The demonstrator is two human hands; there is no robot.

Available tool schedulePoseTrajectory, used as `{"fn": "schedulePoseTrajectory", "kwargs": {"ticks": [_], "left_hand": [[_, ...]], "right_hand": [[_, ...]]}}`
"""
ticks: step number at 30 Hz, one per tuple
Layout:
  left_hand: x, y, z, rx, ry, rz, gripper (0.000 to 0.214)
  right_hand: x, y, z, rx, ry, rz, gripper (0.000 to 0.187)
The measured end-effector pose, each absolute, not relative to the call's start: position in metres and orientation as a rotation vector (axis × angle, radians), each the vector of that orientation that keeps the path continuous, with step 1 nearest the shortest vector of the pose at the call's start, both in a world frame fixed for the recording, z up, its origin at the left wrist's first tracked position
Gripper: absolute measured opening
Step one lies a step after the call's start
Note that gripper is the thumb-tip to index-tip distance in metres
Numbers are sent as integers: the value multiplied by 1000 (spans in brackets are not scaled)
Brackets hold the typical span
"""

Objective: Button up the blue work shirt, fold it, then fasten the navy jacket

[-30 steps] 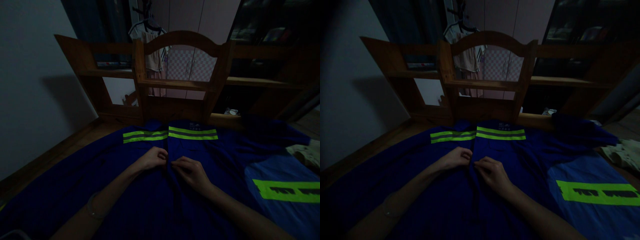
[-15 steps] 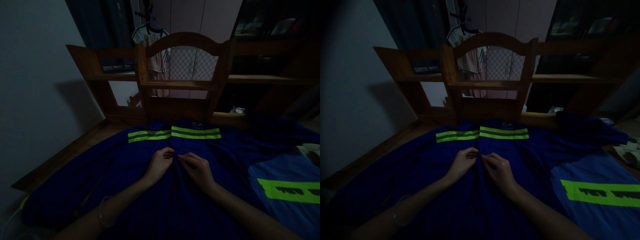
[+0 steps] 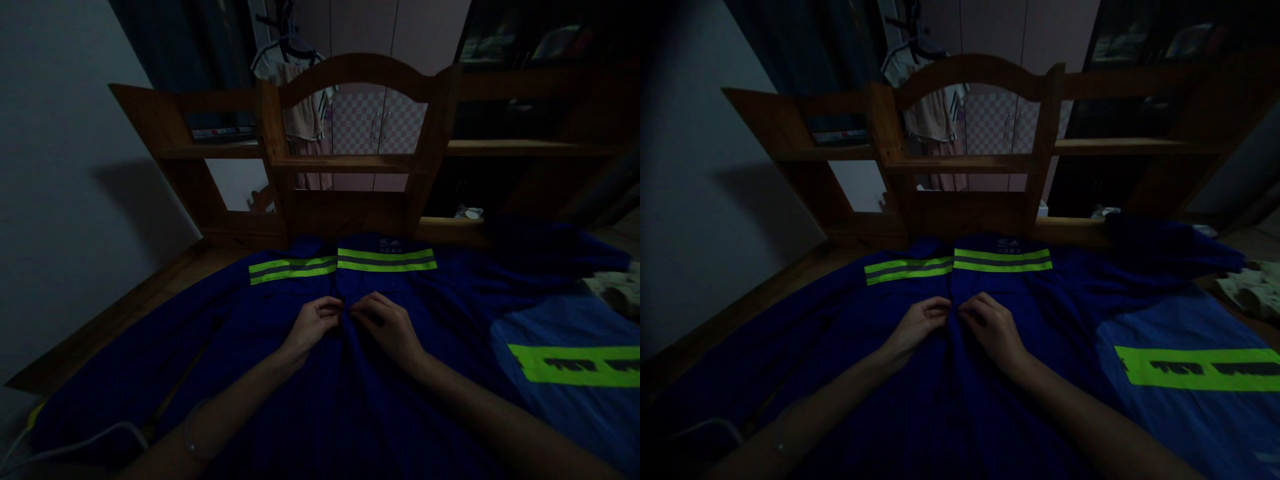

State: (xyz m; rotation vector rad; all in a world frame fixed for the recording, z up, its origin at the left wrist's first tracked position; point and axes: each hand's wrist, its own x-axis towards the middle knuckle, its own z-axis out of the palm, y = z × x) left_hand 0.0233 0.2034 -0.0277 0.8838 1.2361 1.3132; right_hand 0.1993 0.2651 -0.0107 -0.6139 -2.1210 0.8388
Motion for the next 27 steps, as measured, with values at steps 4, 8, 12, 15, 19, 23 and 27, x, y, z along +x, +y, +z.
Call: {"fn": "schedulePoseTrajectory", "kwargs": {"ticks": [4,8,12,15,19,23,27], "left_hand": [[21,198,-18,779,1179,1263,29],[19,196,-9,778,1064,1261,26],[20,198,-11,793,1133,1210,33],[20,198,-15,785,1184,1213,38],[20,198,-17,782,1196,1246,35],[20,197,-18,788,1218,1263,30],[21,197,-20,772,1221,1288,26]], "right_hand": [[195,269,-18,-771,-2011,1233,13],[194,275,-26,-763,-1906,1533,26],[194,274,-24,-743,-2002,1397,22],[194,272,-21,-728,-2037,1329,21],[194,270,-18,-731,-2016,1373,22],[194,269,-19,-751,-1963,1382,22],[194,270,-19,-765,-1917,1402,25]]}}
